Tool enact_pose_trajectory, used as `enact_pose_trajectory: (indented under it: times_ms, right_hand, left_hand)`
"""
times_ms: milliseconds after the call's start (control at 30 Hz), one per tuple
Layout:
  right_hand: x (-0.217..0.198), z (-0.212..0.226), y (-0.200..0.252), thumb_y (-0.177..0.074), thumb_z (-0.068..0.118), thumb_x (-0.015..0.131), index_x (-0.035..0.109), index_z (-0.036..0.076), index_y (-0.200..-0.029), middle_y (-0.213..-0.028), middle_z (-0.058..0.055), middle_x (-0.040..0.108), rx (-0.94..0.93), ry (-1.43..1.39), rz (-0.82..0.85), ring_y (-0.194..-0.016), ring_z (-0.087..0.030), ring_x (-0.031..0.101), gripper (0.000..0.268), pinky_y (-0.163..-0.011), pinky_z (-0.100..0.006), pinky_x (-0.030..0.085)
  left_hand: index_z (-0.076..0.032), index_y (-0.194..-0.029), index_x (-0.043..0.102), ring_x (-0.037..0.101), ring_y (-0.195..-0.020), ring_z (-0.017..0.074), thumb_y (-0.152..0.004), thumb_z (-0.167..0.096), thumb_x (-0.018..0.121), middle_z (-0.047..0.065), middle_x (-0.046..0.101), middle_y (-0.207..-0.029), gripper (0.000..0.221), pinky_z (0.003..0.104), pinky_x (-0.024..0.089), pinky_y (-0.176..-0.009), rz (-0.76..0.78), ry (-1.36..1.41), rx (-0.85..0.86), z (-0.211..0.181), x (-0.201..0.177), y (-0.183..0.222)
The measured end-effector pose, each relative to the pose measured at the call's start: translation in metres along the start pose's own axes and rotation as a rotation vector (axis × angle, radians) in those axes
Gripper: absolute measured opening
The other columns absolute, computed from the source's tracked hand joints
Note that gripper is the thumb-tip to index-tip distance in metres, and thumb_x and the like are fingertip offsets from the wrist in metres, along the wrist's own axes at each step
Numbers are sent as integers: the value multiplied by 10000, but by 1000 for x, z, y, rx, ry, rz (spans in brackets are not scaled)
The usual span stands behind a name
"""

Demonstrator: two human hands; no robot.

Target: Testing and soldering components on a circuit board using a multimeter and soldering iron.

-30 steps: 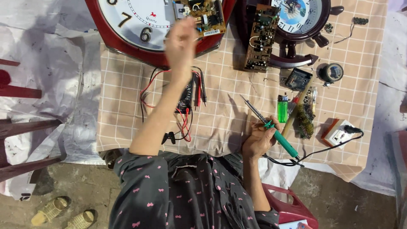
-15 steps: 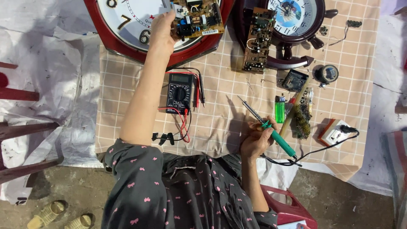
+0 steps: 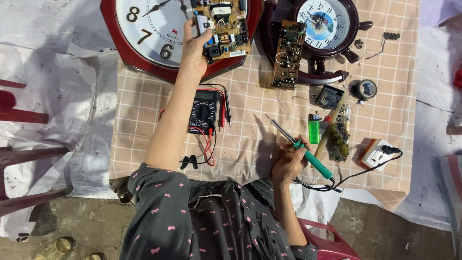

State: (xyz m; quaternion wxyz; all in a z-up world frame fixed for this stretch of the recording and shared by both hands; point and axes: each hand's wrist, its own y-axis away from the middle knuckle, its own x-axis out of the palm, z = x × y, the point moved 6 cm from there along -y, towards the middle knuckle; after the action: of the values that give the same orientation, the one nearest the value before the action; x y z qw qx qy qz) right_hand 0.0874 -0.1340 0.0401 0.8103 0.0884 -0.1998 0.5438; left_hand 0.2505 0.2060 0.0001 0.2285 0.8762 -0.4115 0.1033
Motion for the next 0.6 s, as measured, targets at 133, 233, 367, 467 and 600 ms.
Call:
enact_pose_trajectory:
  times_ms: [133, 233, 367, 467, 600]
  right_hand:
    - [-1, -4, 0, -910, 259, 427, 499, 22, -1039, -657, -74, 496, 2, -68, 17, -576, -136, 516, 279, -583, -269, 492]
    - [-6, -7, 0, -896, 262, 443, 507, 54, -1022, -830, -55, 477, 28, -53, -41, -616, -139, 502, 251, -595, -248, 463]
    - [-15, -19, -1, -915, 276, 437, 508, 76, -1052, -933, -49, 486, 36, -110, 17, -664, -136, 494, 252, -598, -238, 447]
    - [-26, -32, -4, -917, 300, 417, 459, 80, -1075, -960, -60, 489, 49, -106, 5, -644, -126, 497, 273, -642, -267, 475]
    - [-41, -43, -8, -928, 314, 361, 395, 61, -1106, -959, -92, 479, 29, -48, 12, -617, -118, 508, 311, -699, -294, 510]
  left_hand:
    - [-238, -975, 507, 500, -962, 219, -634, -106, 710, 68, 633, -1031, 419, 407, 359, -825, 111, -24, 61, -25, 9, 43]
    - [-234, -1019, 491, 500, -976, 248, -648, -121, 717, 84, 583, -1091, 449, 450, 441, -780, 197, 95, 47, -27, 12, 73]
    - [-257, -1198, 320, 351, -1184, 248, -538, -295, 768, 80, 428, -1277, 798, 478, 217, -976, 246, 102, -20, -38, 16, 130]
    - [-189, -1291, 255, 192, -1300, 320, -603, -357, 739, 170, 279, -1384, 858, 515, 64, -1044, 244, 1, -18, -51, 25, 170]
    - [-155, -1209, 395, 135, -1275, 423, -770, -298, 684, 202, 288, -1348, 545, 585, 85, -1006, 235, -14, 109, -18, 10, 181]
